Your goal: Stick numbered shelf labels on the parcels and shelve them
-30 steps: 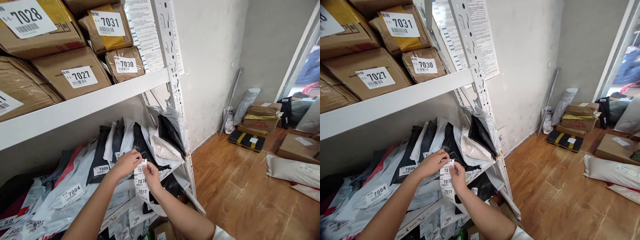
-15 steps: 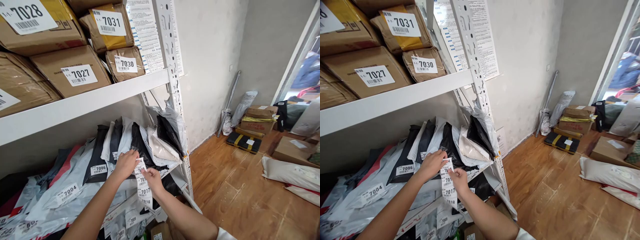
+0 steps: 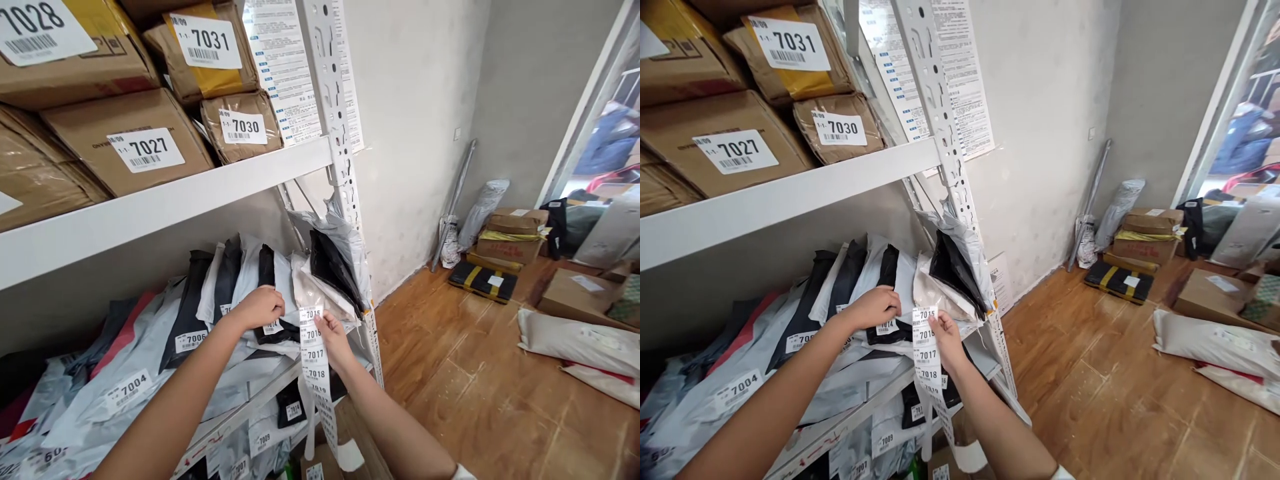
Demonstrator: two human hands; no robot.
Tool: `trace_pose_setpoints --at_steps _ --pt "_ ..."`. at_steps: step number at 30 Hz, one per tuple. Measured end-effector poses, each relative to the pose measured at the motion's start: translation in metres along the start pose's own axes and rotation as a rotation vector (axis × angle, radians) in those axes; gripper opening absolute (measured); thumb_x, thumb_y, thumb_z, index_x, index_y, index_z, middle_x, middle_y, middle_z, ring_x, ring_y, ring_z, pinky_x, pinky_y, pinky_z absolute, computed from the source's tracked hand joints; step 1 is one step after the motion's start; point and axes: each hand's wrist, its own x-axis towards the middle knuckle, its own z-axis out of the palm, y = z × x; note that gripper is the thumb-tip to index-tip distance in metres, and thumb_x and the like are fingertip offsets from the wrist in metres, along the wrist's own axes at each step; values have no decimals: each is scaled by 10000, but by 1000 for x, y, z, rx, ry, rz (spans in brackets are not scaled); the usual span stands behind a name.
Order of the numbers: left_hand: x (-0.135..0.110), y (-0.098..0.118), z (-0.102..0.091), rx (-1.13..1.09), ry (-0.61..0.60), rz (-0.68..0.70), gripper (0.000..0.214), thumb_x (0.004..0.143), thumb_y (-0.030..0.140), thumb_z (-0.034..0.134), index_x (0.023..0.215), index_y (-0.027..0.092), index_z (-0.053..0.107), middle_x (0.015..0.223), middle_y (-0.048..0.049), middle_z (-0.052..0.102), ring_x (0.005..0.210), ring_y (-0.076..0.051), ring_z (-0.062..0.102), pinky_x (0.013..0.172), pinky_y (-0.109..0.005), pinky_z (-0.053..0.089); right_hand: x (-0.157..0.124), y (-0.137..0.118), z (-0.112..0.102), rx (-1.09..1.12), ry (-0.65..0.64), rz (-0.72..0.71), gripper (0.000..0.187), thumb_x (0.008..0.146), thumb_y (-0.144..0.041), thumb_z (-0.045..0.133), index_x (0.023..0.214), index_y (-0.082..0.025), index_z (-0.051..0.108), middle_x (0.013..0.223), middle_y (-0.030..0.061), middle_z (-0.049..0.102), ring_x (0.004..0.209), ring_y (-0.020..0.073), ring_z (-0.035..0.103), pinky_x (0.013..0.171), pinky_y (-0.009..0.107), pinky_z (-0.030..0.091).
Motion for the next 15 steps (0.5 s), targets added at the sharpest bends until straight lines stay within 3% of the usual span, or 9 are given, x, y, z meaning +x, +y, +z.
trace_pose_setpoints --at_steps 2,4,7,10,15 --pt "2 -7 2 -64 -7 -66 350 862 261 364 806 231 708 856 -8 727 844 -180 647 828 -286 461 15 7 6 -39 3 31 314 701 -427 777 863 -188 653 677 -9 647 547 108 525 557 236 397" --pt "5 -11 6 -83 4 -132 412 912 356 292 952 229 681 840 -7 723 779 -173 652 679 -257 462 28 21 14 -87 34 56 371 647 -466 793 825 -170 657 619 -15 624 520 113 510 553 249 399" --pt "12 -13 10 -27 9 -216 331 853 462 447 950 218 649 780 -6 697 701 -180 630 577 -246 401 40 40 27 -127 110 37 390 614 -497 792 739 -159 642 554 -32 583 491 100 463 519 240 358" --pt "17 -12 14 69 14 -242 228 802 410 543 871 213 634 786 -22 683 733 -193 622 587 -254 371 45 48 33 -159 197 17 393 623 -515 777 651 -165 600 498 -58 523 461 75 388 472 224 282" --pt "19 -7 21 212 30 -268 198 860 309 480 971 196 599 984 -87 662 889 -238 631 717 -304 429 49 47 30 -169 242 107 393 581 -475 818 571 -173 566 468 -46 515 433 83 406 443 234 290"
